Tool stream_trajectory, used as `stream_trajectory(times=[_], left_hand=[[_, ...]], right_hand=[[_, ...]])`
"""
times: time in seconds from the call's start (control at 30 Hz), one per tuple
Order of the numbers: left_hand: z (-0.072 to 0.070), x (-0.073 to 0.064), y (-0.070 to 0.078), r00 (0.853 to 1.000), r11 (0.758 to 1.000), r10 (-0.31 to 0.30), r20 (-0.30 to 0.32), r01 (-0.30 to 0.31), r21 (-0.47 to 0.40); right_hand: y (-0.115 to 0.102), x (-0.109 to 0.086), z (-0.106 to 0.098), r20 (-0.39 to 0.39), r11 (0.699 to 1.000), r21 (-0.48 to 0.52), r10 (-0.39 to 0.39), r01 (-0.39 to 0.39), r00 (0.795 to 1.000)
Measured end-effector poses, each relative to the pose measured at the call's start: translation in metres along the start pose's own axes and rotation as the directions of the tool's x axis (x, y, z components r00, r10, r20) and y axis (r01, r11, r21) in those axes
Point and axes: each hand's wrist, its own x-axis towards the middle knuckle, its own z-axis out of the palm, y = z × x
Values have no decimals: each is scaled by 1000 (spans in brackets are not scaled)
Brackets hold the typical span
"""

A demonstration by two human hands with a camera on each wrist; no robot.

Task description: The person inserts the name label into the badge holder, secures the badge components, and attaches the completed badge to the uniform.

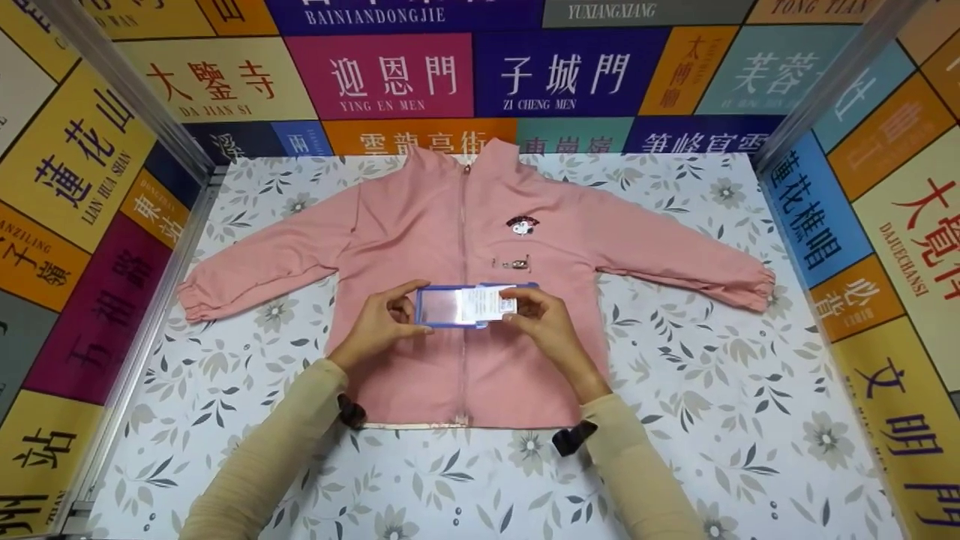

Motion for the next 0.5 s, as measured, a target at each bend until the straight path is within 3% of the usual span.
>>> stream_trajectory(times=[0.5], left_hand=[[5,-1,3,999,999,-49,-15,49,18]], right_hand=[[0,2,8,12,999,4,50,-50,999]])
